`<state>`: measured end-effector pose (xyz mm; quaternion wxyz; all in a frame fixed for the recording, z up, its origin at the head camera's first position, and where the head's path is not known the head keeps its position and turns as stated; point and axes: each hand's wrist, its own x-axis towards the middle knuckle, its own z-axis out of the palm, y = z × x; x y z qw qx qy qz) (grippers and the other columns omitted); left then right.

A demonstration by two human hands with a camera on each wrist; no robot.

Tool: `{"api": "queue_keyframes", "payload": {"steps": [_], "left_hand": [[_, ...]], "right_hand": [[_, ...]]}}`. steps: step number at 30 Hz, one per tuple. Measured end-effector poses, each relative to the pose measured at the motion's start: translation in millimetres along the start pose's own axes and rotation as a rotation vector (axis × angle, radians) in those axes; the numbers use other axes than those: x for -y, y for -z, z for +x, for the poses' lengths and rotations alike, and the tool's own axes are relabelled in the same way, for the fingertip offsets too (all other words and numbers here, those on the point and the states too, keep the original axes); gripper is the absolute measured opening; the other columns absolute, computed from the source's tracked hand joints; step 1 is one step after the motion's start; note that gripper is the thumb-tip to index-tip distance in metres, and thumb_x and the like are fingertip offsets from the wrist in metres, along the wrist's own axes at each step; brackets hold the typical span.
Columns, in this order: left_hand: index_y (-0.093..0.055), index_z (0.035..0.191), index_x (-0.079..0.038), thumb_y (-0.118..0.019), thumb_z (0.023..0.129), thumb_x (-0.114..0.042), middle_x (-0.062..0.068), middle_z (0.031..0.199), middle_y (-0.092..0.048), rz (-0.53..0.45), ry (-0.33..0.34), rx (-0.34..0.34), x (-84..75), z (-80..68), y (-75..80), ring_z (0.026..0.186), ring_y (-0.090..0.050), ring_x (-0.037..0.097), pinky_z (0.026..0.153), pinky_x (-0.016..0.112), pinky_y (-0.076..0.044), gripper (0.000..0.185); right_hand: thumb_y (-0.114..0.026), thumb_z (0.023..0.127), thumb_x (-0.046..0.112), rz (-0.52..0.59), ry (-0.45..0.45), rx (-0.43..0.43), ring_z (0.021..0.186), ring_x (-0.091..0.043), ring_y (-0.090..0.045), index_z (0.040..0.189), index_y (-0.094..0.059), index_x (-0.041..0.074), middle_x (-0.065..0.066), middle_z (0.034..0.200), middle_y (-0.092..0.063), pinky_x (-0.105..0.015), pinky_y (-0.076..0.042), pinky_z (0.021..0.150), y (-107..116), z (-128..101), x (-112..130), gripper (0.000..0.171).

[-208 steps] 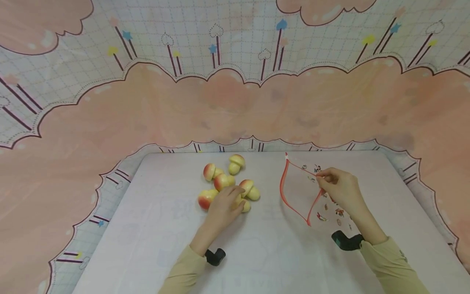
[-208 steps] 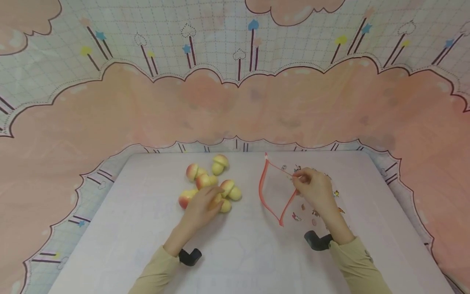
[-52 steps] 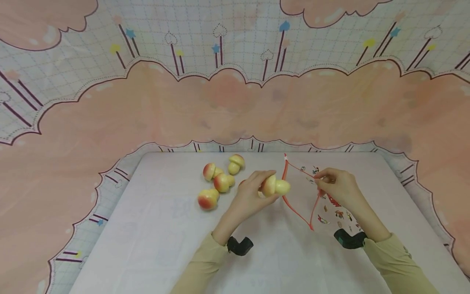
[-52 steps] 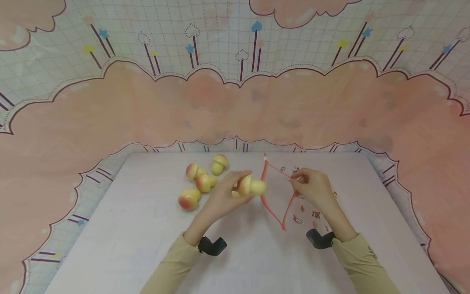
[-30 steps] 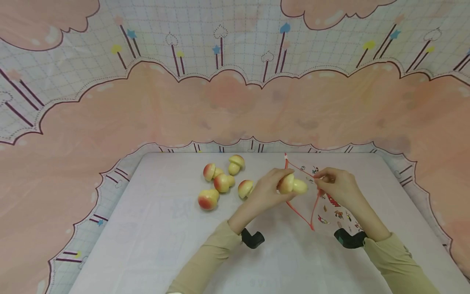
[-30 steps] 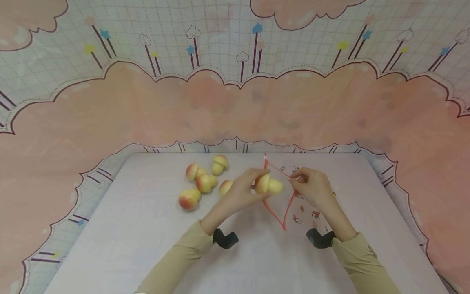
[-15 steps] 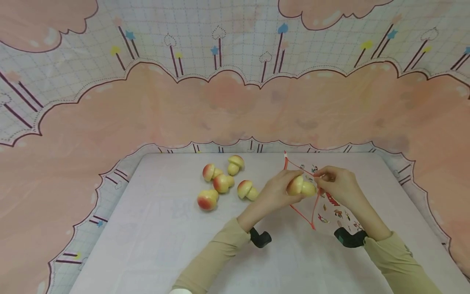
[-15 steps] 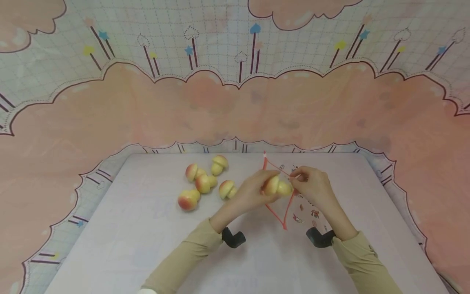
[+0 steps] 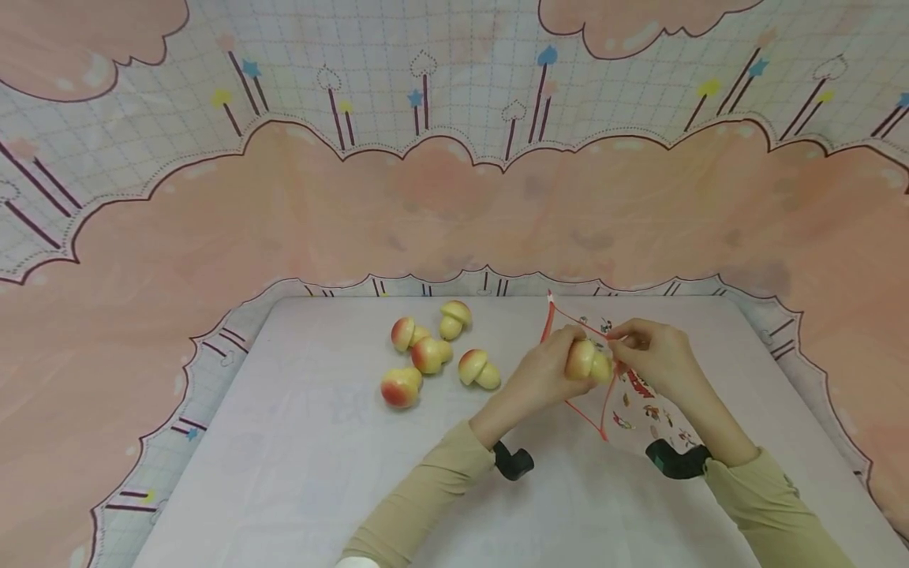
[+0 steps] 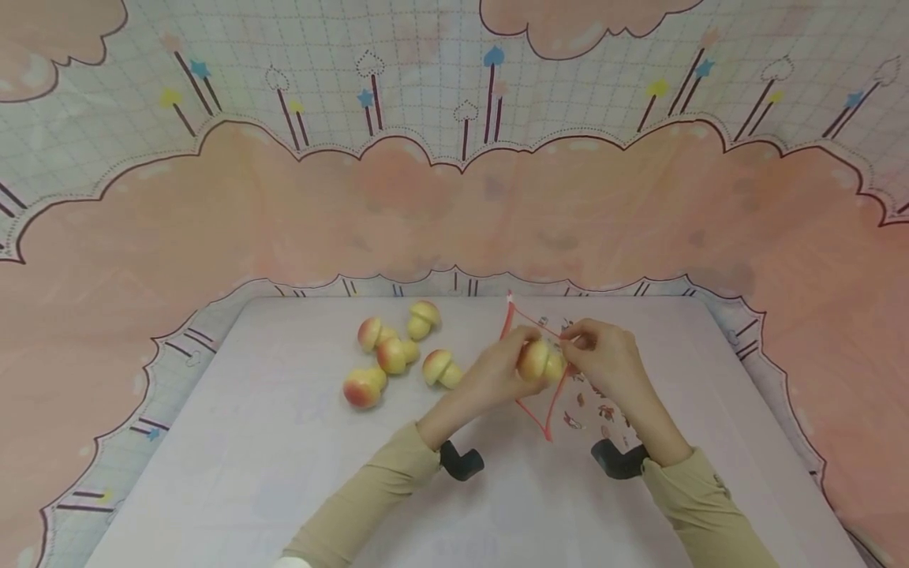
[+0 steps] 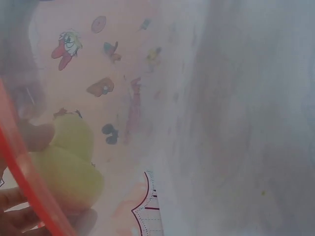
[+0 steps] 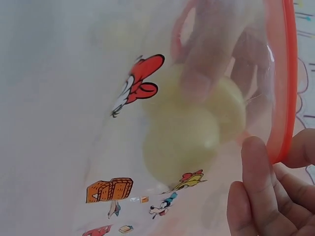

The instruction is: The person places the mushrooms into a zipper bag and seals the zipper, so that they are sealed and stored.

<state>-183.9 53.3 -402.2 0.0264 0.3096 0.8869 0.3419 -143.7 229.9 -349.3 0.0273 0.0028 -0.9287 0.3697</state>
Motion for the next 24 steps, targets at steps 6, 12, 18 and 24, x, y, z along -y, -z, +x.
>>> {"api": "queue_keyframes", "payload": {"steps": [6,12,18,24], "left_hand": [[-0.051,0.127,-0.016,-0.077,0.081,-0.031,0.001,0.119,-0.059,0.035,-0.027,0.009,-0.4,0.4,-2.1,0.097,-0.059,0.011,0.081,0.020,-0.049,0.056],[-0.051,0.133,-0.016,-0.075,0.082,-0.034,0.001,0.130,-0.057,0.091,-0.067,0.011,0.0,-0.8,-2.7,0.112,-0.058,0.013,0.092,0.025,-0.049,0.059],[-0.052,0.132,-0.017,-0.075,0.083,-0.033,0.002,0.130,-0.057,0.108,-0.084,0.014,2.0,-1.8,-2.5,0.113,-0.059,0.015,0.091,0.026,-0.050,0.056],[-0.053,0.133,-0.017,-0.071,0.086,-0.031,0.001,0.132,-0.057,0.099,-0.081,0.014,3.9,-3.4,-1.2,0.120,-0.057,0.015,0.097,0.028,-0.049,0.052]], "right_hand": [[-0.062,0.092,0.017,-0.005,0.006,-0.020,0.055,-0.014,-0.055,0.110,-0.066,0.001,-0.010,0.075,-0.070,-0.025,-0.041,0.044,0.9,-0.8,3.2,0.024],[-0.063,0.092,0.017,-0.006,0.039,-0.044,0.049,-0.008,-0.052,0.108,-0.067,0.001,-0.010,0.073,-0.071,-0.025,-0.043,0.043,2.8,-2.3,3.7,0.023],[-0.063,0.091,0.016,-0.012,0.051,-0.070,0.060,-0.012,-0.063,0.104,-0.068,0.000,-0.009,0.074,-0.071,-0.023,-0.045,0.050,3.5,-3.0,2.4,0.021],[-0.063,0.091,0.014,-0.019,0.056,-0.077,0.060,-0.013,-0.065,0.104,-0.068,0.000,-0.009,0.072,-0.071,-0.022,-0.045,0.054,5.3,-2.7,1.3,0.020]]}}
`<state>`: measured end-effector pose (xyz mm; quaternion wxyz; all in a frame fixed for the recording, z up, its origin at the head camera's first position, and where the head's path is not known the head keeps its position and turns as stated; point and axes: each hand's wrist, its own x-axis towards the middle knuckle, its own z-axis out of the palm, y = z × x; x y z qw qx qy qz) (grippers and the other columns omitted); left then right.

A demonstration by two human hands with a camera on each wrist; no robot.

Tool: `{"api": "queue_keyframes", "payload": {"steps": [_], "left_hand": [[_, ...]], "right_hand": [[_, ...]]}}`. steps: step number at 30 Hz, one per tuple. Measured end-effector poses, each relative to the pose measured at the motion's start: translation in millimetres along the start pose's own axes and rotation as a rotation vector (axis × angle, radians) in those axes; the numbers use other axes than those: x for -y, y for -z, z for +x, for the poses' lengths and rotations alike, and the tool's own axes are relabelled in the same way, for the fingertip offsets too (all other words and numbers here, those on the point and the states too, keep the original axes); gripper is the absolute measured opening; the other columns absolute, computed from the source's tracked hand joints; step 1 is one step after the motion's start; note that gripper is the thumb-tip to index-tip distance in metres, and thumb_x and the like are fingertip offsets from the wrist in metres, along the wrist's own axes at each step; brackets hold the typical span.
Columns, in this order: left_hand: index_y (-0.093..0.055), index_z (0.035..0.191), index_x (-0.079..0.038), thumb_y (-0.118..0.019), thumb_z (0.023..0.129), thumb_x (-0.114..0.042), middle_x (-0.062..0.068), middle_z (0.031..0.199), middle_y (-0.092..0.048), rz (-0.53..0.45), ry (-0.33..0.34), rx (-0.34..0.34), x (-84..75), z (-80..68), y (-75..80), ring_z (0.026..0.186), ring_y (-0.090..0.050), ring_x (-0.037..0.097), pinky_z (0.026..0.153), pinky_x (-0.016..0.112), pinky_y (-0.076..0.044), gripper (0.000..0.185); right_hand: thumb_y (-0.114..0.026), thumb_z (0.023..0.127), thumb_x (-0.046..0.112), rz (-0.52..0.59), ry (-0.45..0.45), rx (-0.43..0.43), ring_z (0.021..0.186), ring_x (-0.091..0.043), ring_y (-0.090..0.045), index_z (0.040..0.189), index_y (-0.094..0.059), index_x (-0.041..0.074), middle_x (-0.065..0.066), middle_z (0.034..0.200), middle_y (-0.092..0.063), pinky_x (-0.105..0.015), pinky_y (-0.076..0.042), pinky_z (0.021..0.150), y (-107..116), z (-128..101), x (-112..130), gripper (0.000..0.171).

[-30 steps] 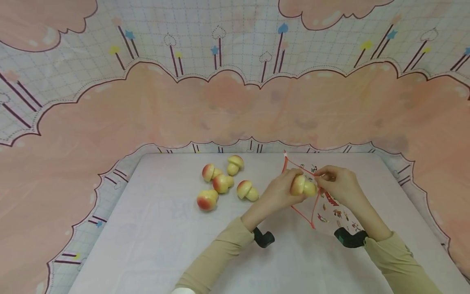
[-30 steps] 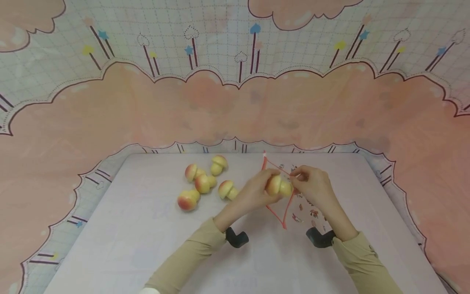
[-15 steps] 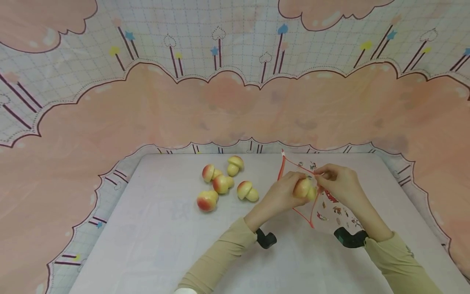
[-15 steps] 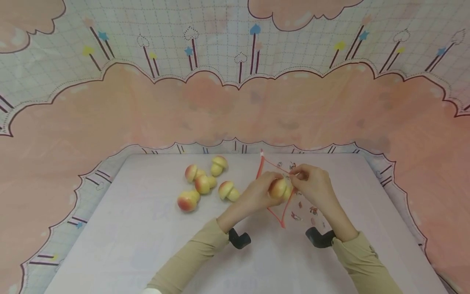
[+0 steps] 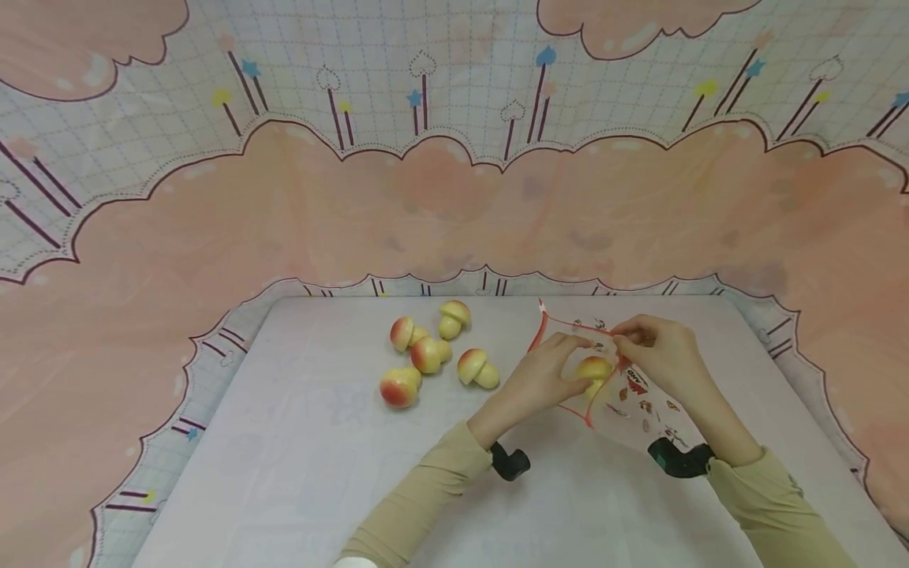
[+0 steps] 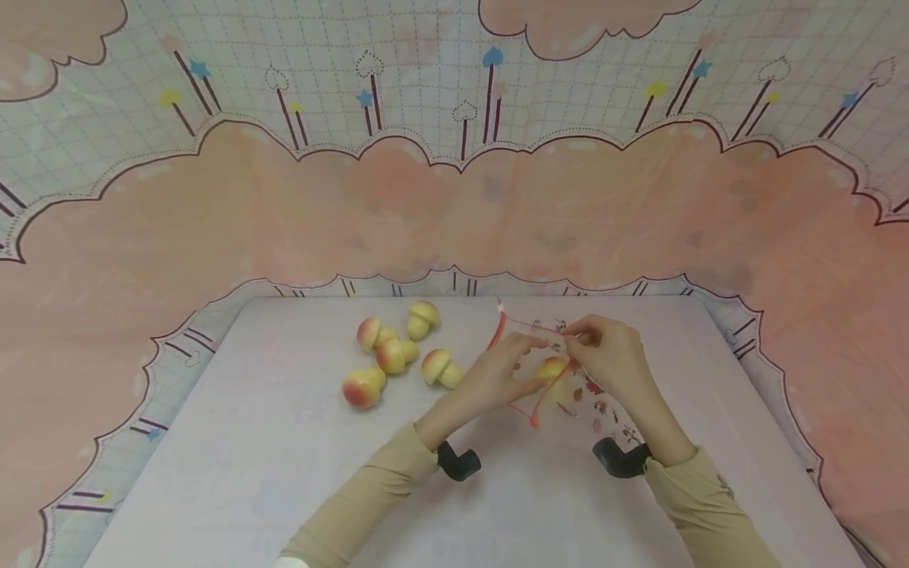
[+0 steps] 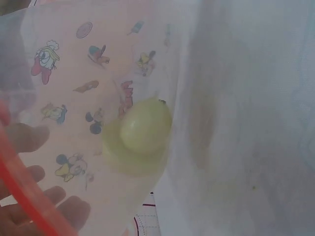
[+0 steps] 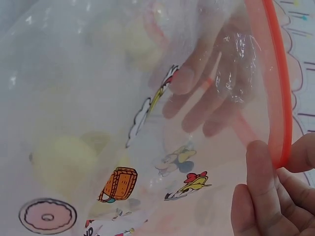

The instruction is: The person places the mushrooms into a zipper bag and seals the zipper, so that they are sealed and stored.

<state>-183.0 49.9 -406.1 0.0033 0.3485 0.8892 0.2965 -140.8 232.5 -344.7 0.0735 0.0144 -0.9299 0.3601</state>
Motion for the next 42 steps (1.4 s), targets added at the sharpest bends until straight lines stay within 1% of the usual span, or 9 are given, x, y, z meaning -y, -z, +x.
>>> {"api": "queue_keyframes", "payload": {"steps": [4,8,12,15,20,25,28,34,42], "left_hand": [[-0.054,0.132,-0.017,-0.068,0.088,-0.031,-0.001,0.134,-0.056,-0.032,0.013,-0.005,1.3,-3.0,3.4,0.120,-0.056,0.014,0.097,0.030,-0.049,0.048],[-0.054,0.131,-0.019,-0.066,0.089,-0.031,-0.003,0.133,-0.057,-0.047,0.020,-0.022,2.3,-7.9,7.2,0.112,-0.060,0.014,0.089,0.028,-0.051,0.045],[-0.056,0.131,-0.021,-0.064,0.091,-0.031,-0.005,0.131,-0.059,-0.040,0.016,-0.055,3.8,-14.3,10.0,0.108,-0.061,0.013,0.087,0.023,-0.051,0.042],[-0.057,0.130,-0.021,-0.063,0.092,-0.030,-0.006,0.128,-0.061,-0.060,0.012,-0.090,5.3,-20.0,11.6,0.107,-0.062,0.012,0.086,0.019,-0.051,0.040],[-0.058,0.129,-0.020,-0.063,0.092,-0.028,-0.006,0.126,-0.063,-0.094,-0.002,-0.143,7.7,-29.7,13.5,0.108,-0.062,0.011,0.084,0.013,-0.049,0.038],[-0.060,0.127,-0.016,-0.065,0.091,-0.024,-0.002,0.118,-0.066,-0.105,-0.004,-0.193,11.2,-39.7,16.6,0.104,-0.062,0.012,0.082,0.018,-0.050,0.037],[-0.062,0.125,-0.015,-0.065,0.090,-0.022,-0.001,0.114,-0.067,-0.120,0.002,-0.220,16.4,-45.4,16.8,0.102,-0.062,0.013,0.083,0.020,-0.051,0.035],[-0.062,0.124,-0.012,-0.064,0.090,-0.016,0.002,0.115,-0.067,-0.200,0.054,-0.246,27.9,-56.6,19.0,0.106,-0.062,0.016,0.085,0.024,-0.054,0.034],[-0.063,0.121,-0.013,-0.065,0.090,-0.017,0.003,0.116,-0.068,-0.185,0.148,-0.300,49.0,-67.8,19.8,0.105,-0.063,0.016,0.084,0.028,-0.055,0.031]], "right_hand": [[-0.063,0.091,0.013,0.002,0.002,-0.012,0.059,-0.009,-0.064,0.103,-0.068,-0.001,-0.008,0.071,-0.070,-0.021,-0.046,0.054,1.3,0.6,0.4,0.019],[-0.063,0.091,0.014,0.003,-0.008,-0.011,0.058,-0.008,-0.062,0.104,-0.068,-0.001,-0.008,0.071,-0.070,-0.021,-0.047,0.054,1.9,1.2,0.8,0.020],[-0.062,0.092,0.016,0.001,-0.023,-0.011,0.058,-0.007,-0.062,0.105,-0.068,0.000,-0.007,0.071,-0.070,-0.021,-0.046,0.054,2.4,1.3,1.0,0.022],[-0.062,0.092,0.017,0.003,-0.029,-0.012,0.058,-0.008,-0.062,0.105,-0.068,0.000,-0.006,0.070,-0.070,-0.022,-0.045,0.052,3.0,1.3,1.0,0.022],[-0.061,0.092,0.016,0.006,-0.037,-0.012,0.061,-0.017,-0.066,0.105,-0.068,0.000,-0.007,0.071,-0.070,-0.024,-0.042,0.048,3.5,1.9,0.3,0.021],[-0.060,0.092,0.015,0.006,-0.051,-0.002,0.063,-0.019,-0.066,0.106,-0.067,0.001,-0.008,0.073,-0.070,-0.025,-0.039,0.044,5.1,2.6,-1.0,0.021],[-0.059,0.093,0.017,0.009,-0.056,0.003,0.065,-0.019,-0.067,0.106,-0.066,0.001,-0.008,0.073,-0.070,-0.025,-0.041,0.047,6.1,3.4,-2.0,0.021],[-0.059,0.094,0.019,0.017,-0.058,0.012,0.066,-0.019,-0.068,0.106,-0.066,0.002,-0.008,0.075,-0.071,-0.024,-0.043,0.052,6.2,6.3,-3.8,0.023],[-0.059,0.093,0.016,0.003,-0.066,0.050,0.068,-0.023,-0.070,0.108,-0.066,0.000,-0.008,0.076,-0.072,-0.025,-0.041,0.053,7.5,11.9,-6.0,0.023]]}}
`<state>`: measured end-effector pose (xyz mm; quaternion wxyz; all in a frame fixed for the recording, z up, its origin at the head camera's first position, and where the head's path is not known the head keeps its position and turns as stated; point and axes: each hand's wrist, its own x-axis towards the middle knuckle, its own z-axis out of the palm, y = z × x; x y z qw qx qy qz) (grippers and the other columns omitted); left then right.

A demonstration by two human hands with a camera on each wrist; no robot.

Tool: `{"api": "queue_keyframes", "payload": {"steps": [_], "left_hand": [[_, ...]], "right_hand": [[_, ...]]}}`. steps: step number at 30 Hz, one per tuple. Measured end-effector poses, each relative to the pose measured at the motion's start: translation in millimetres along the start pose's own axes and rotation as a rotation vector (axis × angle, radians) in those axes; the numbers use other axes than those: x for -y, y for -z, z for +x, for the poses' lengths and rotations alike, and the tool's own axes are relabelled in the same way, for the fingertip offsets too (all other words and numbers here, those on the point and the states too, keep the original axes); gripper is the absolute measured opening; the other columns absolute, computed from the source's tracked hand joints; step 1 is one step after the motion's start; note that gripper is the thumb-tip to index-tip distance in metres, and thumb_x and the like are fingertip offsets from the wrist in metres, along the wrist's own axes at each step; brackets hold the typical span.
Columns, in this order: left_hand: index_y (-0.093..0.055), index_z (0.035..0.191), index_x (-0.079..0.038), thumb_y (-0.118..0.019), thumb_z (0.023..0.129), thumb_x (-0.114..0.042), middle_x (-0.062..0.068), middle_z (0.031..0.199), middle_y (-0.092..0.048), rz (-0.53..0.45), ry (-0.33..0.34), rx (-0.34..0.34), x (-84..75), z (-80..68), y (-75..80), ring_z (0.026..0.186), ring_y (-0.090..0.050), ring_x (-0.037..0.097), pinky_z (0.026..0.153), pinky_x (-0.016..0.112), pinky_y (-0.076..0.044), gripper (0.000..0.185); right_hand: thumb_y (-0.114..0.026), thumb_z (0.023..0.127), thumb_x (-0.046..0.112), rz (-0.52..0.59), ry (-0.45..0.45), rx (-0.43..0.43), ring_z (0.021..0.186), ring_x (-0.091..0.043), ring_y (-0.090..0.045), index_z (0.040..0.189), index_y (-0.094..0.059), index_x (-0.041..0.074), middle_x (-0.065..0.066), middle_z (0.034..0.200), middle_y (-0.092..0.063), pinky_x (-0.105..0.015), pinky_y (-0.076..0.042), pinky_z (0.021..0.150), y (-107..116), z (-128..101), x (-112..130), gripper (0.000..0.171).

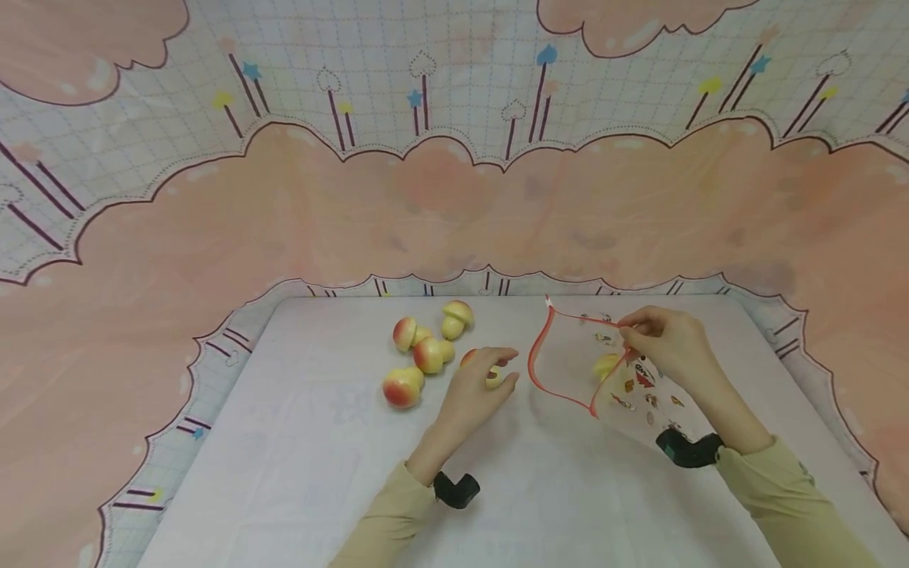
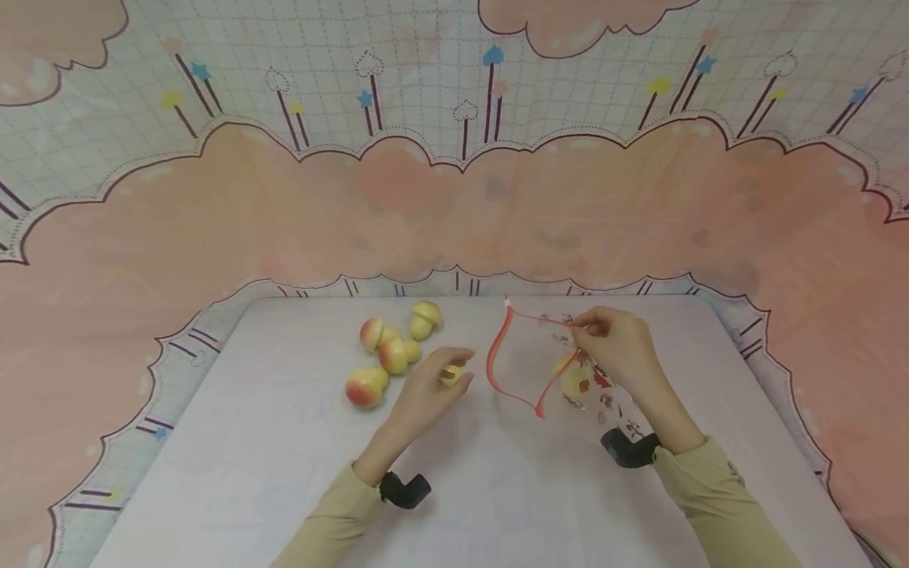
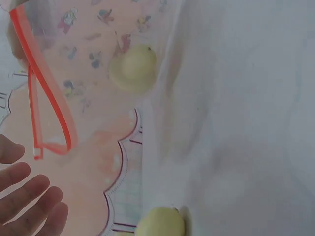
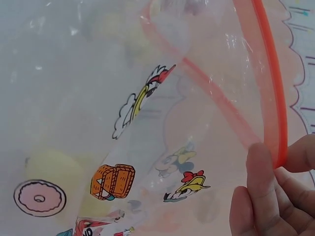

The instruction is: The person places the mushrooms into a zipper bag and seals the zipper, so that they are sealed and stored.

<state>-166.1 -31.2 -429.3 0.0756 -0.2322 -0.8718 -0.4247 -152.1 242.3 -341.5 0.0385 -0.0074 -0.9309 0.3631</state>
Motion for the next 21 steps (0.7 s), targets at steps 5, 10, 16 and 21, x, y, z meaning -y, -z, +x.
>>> {"api": "queue_keyframes", "payload": {"steps": [5,10,16,21], "left_hand": [[-0.064,0.119,-0.008,-0.065,0.090,-0.015,0.008,0.114,-0.068,-0.015,0.033,-0.035,16.1,-1.3,5.0,0.102,-0.064,0.021,0.083,0.034,-0.057,0.030],[-0.064,0.117,-0.006,-0.065,0.089,-0.013,0.009,0.114,-0.068,-0.039,0.074,-0.056,31.4,-0.3,7.8,0.101,-0.064,0.024,0.083,0.037,-0.056,0.029],[-0.064,0.118,-0.007,-0.065,0.089,-0.015,0.009,0.116,-0.067,-0.067,0.127,-0.056,41.4,-0.8,10.3,0.102,-0.063,0.024,0.086,0.040,-0.055,0.030],[-0.064,0.118,-0.006,-0.067,0.088,-0.014,0.013,0.112,-0.066,-0.069,0.129,-0.068,47.4,0.6,10.5,0.101,-0.063,0.027,0.085,0.043,-0.055,0.031]], "right_hand": [[-0.059,0.094,0.018,-0.010,-0.027,0.031,0.069,-0.022,-0.070,0.110,-0.065,0.001,-0.006,0.078,-0.072,-0.026,-0.042,0.059,1.0,2.0,-0.4,0.025],[-0.060,0.093,0.019,-0.008,-0.035,0.042,0.069,-0.021,-0.070,0.111,-0.065,0.000,-0.008,0.080,-0.073,-0.027,-0.043,0.062,2.0,2.8,1.0,0.027],[-0.060,0.094,0.020,-0.002,-0.043,0.061,0.071,-0.022,-0.071,0.113,-0.064,-0.001,-0.016,0.087,-0.073,-0.026,-0.045,0.061,2.5,3.2,3.1,0.029],[-0.060,0.094,0.019,-0.012,-0.048,0.071,0.071,-0.021,-0.070,0.114,-0.064,-0.001,-0.013,0.085,-0.073,-0.027,-0.044,0.062,2.1,4.3,3.9,0.028]]}}
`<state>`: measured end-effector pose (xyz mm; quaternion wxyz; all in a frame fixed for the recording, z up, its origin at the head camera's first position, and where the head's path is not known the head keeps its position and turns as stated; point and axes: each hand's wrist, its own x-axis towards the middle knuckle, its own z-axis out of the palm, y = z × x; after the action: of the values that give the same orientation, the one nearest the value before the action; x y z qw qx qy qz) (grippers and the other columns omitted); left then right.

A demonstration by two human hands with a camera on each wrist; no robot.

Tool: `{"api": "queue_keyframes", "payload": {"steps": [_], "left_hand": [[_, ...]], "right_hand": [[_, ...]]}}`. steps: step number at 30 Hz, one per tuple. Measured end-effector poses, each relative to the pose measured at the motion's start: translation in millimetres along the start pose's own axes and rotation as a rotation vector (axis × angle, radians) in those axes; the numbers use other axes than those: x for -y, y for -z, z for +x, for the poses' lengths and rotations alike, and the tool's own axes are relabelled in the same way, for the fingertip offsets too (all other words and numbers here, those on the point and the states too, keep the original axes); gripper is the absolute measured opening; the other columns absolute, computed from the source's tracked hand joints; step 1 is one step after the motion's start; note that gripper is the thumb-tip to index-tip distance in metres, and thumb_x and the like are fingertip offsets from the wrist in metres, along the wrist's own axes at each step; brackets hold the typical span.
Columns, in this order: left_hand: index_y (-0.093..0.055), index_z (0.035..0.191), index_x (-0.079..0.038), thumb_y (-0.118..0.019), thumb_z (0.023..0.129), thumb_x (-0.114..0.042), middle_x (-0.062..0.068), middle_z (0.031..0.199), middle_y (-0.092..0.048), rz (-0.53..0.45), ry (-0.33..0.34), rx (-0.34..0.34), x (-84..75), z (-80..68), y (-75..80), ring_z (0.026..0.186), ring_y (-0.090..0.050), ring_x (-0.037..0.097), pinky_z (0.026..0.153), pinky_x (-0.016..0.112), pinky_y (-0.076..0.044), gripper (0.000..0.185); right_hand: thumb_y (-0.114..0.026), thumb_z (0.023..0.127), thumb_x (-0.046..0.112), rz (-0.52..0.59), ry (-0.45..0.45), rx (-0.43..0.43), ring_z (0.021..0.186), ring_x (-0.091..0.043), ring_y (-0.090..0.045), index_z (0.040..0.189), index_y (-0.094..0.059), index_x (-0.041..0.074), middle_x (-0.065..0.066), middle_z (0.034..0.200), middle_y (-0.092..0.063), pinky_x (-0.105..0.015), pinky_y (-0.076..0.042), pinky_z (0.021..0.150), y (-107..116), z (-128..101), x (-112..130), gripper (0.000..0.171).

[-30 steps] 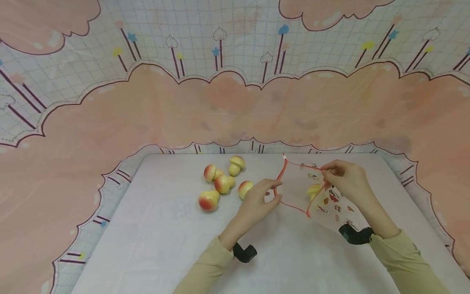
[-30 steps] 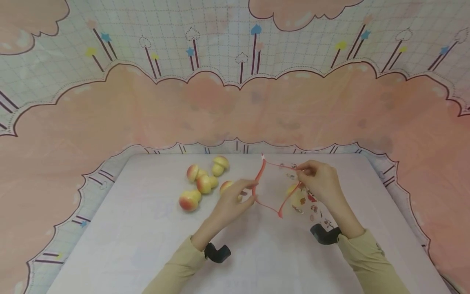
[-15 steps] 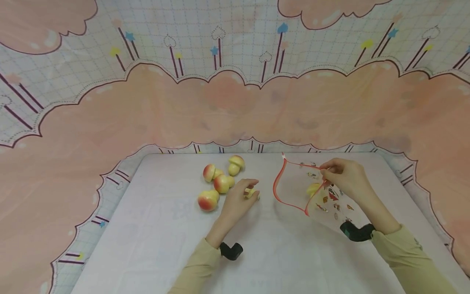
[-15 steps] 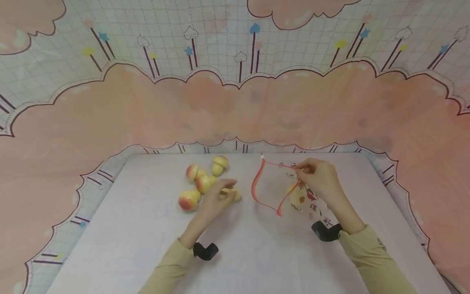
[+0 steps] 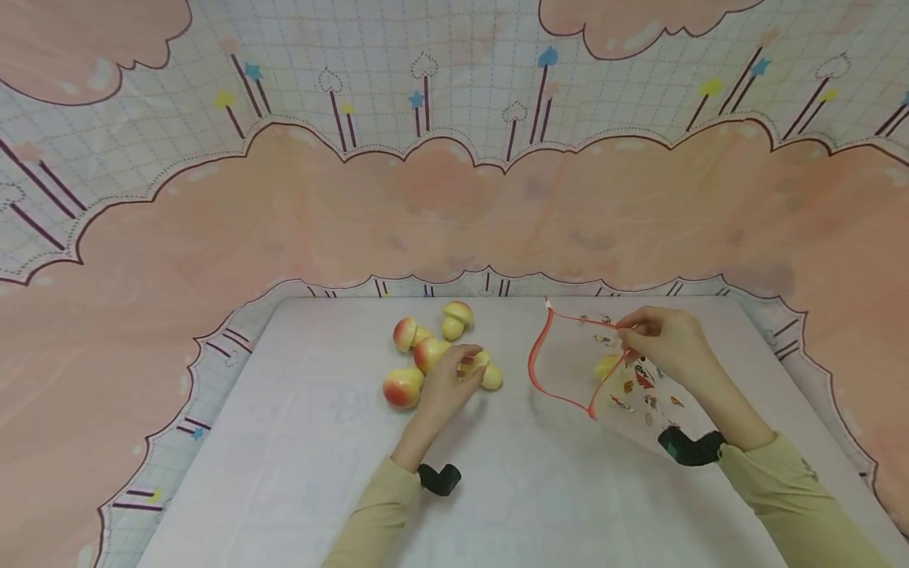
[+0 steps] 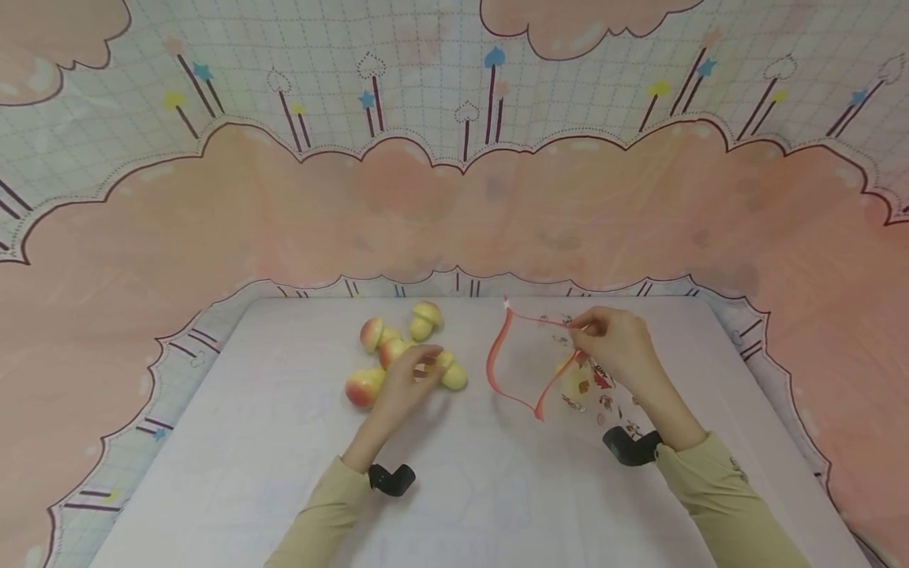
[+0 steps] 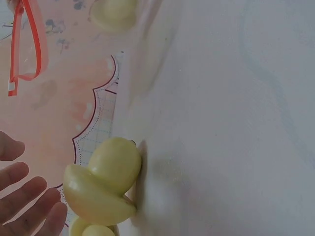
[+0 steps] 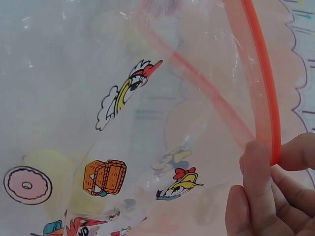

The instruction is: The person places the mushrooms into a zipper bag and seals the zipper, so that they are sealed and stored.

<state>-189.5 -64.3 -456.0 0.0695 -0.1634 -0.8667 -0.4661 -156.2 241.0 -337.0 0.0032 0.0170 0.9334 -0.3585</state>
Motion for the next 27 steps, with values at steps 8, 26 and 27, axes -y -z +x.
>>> {"api": "queue_keyframes", "payload": {"steps": [8,26,27], "left_hand": [[-0.063,0.119,-0.007,-0.068,0.086,-0.017,0.014,0.112,-0.065,0.060,-0.013,0.004,7.1,4.9,-1.2,0.102,-0.060,0.029,0.086,0.040,-0.052,0.035],[-0.061,0.121,-0.004,-0.072,0.083,-0.017,0.014,0.122,-0.063,0.092,0.037,0.055,17.5,15.8,-5.6,0.114,-0.058,0.029,0.100,0.043,-0.046,0.042],[-0.061,0.122,-0.004,-0.072,0.083,-0.018,0.014,0.122,-0.063,0.091,0.042,0.063,18.1,16.0,-6.0,0.115,-0.058,0.029,0.102,0.043,-0.045,0.043]], "right_hand": [[-0.061,0.093,0.019,0.007,0.004,0.027,0.070,-0.016,-0.069,0.114,-0.064,-0.001,-0.010,0.083,-0.073,-0.027,-0.043,0.065,-1.6,0.0,-0.5,0.029],[-0.060,0.093,0.018,0.023,0.017,0.052,0.068,-0.018,-0.070,0.114,-0.063,-0.002,-0.010,0.083,-0.073,-0.027,-0.048,0.062,-4.4,-0.5,-4.0,0.029],[-0.060,0.094,0.018,0.025,0.014,0.053,0.069,-0.019,-0.070,0.114,-0.063,-0.002,-0.010,0.084,-0.073,-0.027,-0.048,0.063,-4.5,-0.8,-3.8,0.029]]}}
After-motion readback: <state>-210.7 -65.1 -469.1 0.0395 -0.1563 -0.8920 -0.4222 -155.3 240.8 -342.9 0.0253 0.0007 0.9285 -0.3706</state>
